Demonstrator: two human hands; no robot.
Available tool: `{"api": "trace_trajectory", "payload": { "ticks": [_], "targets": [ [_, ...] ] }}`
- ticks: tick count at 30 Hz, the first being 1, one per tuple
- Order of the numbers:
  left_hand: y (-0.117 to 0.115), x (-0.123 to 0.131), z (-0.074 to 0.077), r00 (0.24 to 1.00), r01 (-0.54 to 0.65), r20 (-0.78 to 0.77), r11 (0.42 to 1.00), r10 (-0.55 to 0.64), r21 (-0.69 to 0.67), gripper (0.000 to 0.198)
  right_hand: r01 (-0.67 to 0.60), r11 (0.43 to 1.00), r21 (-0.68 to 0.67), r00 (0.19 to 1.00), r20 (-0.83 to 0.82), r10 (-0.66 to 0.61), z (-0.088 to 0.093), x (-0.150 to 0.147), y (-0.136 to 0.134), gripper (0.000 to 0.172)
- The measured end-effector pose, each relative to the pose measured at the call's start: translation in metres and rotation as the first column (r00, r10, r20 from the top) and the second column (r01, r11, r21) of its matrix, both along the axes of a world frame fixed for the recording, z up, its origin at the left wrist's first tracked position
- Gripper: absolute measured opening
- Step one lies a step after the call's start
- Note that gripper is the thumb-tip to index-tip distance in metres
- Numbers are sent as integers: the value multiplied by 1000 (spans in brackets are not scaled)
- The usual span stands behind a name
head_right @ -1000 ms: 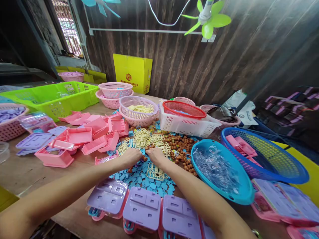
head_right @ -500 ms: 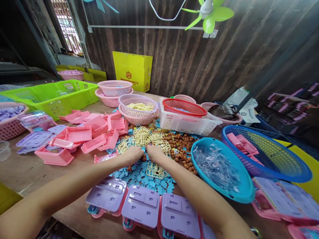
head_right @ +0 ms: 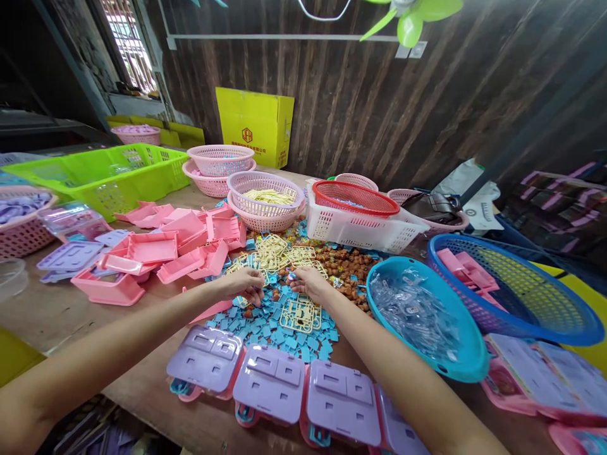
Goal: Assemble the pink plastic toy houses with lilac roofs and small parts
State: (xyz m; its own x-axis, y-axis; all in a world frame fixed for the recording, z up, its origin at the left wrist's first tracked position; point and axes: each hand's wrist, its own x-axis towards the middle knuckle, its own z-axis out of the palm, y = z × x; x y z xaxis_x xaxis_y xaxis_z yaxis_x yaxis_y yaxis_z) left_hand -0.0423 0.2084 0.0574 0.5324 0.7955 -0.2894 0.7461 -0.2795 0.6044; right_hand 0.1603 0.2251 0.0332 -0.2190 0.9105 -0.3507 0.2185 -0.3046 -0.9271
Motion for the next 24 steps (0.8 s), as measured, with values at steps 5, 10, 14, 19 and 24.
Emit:
{"api": "trace_trajectory", "payload": {
  "ticks": [5,10,14,19,24],
  "targets": [
    [-8,3,-7,980,63,-195,989,-37,132,25,-79,985,154,947,320,26,5,-14,1,13],
    [-17,5,-9,933,203,-346,938,-98,282,22,-209,939,273,822,569,18,13,-20,-1,14],
    [-15,5,-6,910,260,-395,914,-124,312,21,-398,877,269,701,706,101,15,-28,-12,15],
    [-8,10,-11,929,226,-352,929,-115,294,6,-611,773,169,486,851,199,12,-41,-34,13],
    [-4,13,-16,988,72,-151,969,-36,235,13,-618,784,62,323,929,182,13,-49,-35,20]
  ]
}}
